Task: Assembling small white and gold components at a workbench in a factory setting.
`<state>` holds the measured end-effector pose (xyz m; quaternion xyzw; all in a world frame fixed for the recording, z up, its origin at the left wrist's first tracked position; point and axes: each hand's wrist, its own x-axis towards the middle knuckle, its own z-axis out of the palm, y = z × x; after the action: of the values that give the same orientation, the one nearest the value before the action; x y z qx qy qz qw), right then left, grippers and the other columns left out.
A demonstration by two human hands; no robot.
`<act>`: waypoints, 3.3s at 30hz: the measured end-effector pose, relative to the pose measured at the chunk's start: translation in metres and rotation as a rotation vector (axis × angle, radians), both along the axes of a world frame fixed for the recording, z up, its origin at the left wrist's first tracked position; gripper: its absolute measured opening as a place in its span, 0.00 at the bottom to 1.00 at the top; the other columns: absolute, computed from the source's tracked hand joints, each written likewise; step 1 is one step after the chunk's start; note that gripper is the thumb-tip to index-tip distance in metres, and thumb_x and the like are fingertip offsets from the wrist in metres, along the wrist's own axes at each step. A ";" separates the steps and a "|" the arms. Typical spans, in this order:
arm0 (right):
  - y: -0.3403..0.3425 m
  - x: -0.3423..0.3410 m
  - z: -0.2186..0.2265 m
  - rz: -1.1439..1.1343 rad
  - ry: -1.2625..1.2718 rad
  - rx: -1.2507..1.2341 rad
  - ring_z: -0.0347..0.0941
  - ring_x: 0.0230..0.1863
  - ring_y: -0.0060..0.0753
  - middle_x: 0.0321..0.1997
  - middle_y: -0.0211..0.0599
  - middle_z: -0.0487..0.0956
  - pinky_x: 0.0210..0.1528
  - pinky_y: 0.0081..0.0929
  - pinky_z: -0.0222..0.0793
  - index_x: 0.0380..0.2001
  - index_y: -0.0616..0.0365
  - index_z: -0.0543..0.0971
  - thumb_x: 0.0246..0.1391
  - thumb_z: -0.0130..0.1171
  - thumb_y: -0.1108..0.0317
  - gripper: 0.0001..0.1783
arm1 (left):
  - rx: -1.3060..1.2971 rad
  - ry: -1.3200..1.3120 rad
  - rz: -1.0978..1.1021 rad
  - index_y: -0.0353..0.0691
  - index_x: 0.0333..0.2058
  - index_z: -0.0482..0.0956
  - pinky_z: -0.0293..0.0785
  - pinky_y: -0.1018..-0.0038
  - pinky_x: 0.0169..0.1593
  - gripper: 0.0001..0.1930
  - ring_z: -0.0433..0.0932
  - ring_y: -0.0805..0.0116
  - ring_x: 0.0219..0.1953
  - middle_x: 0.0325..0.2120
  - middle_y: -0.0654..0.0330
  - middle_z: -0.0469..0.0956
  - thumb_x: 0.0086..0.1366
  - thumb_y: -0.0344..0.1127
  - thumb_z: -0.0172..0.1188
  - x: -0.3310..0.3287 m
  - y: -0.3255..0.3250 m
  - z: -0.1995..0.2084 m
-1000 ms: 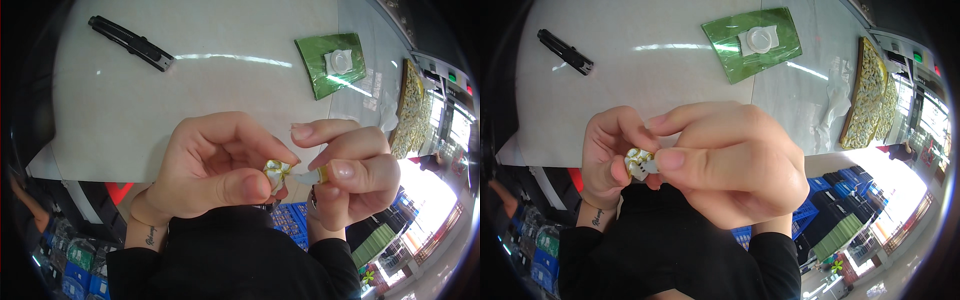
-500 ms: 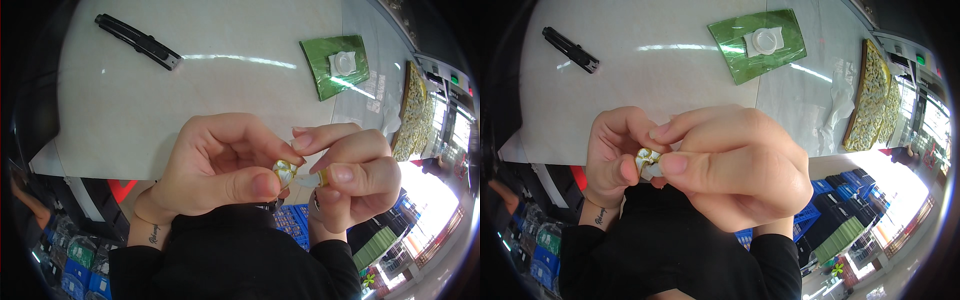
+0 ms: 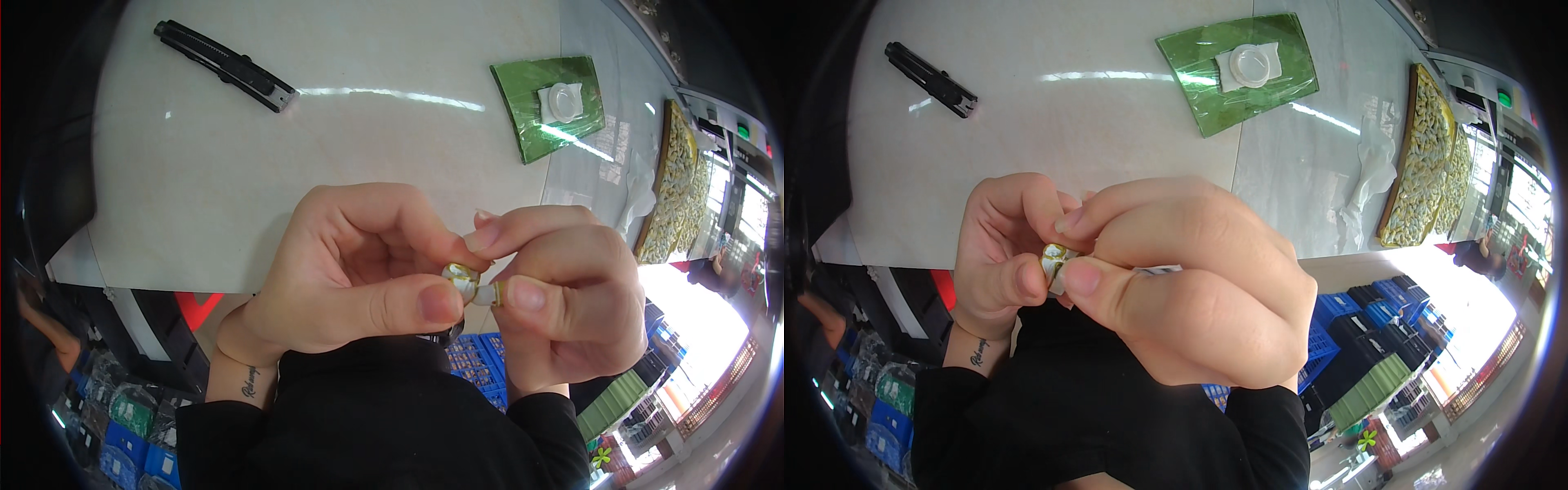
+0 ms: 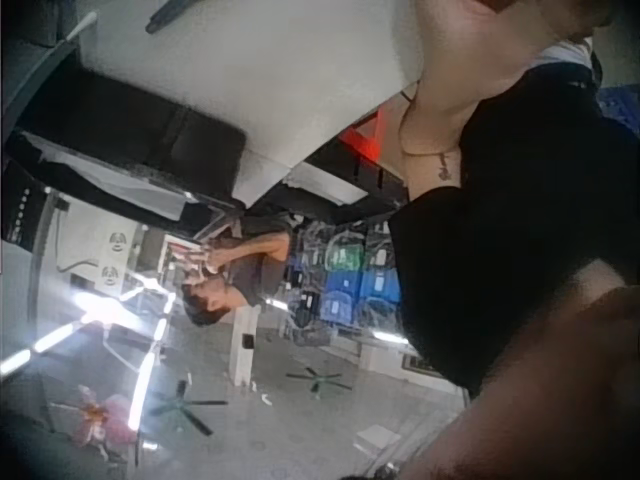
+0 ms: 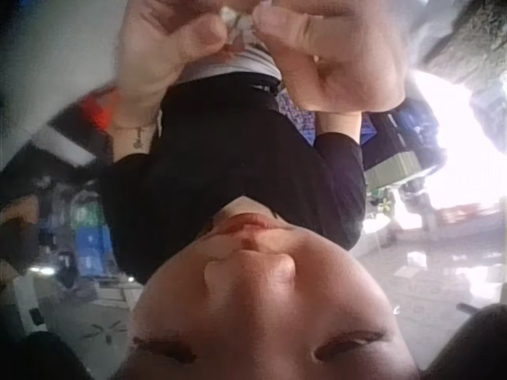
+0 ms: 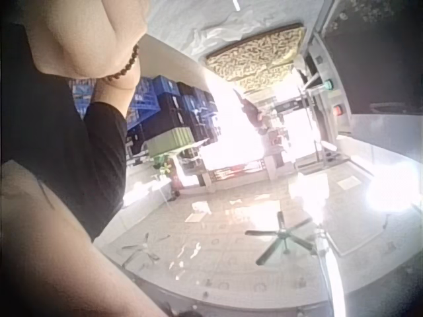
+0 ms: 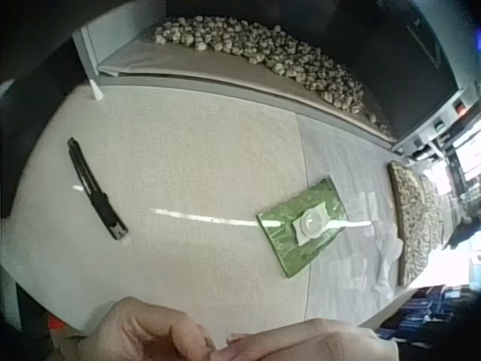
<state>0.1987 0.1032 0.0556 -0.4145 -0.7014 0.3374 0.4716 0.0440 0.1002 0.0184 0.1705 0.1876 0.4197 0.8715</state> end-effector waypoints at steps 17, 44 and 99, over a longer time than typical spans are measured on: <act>0.000 0.000 -0.003 0.002 -0.007 0.061 0.72 0.26 0.34 0.20 0.34 0.70 0.30 0.29 0.76 0.24 0.54 0.69 0.35 0.62 0.78 0.13 | -0.087 0.161 0.002 0.35 0.19 0.68 0.62 0.81 0.30 0.15 0.70 0.72 0.25 0.21 0.58 0.73 0.41 0.31 0.69 0.004 0.000 0.008; 0.036 0.549 -0.035 -1.112 -1.013 -0.401 0.73 0.33 0.23 0.34 0.36 0.79 0.38 0.19 0.65 0.36 0.61 0.78 0.47 0.56 0.59 0.18 | 0.081 0.197 0.046 0.28 0.33 0.73 0.73 0.79 0.28 0.17 0.75 0.72 0.25 0.22 0.54 0.75 0.53 0.38 0.60 0.005 0.003 0.010; 0.064 0.092 -0.006 -0.005 -0.277 -0.142 0.72 0.31 0.21 0.32 0.36 0.74 0.33 0.15 0.67 0.34 0.66 0.72 0.46 0.52 0.82 0.09 | 0.048 0.086 0.048 0.30 0.34 0.67 0.71 0.81 0.19 0.19 0.71 0.74 0.18 0.20 0.52 0.73 0.54 0.42 0.59 -0.002 0.004 0.005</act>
<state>0.2910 0.1675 0.0491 -0.4912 -0.7330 0.3244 0.3408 0.0425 0.1047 0.0237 0.2046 0.2187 0.4371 0.8481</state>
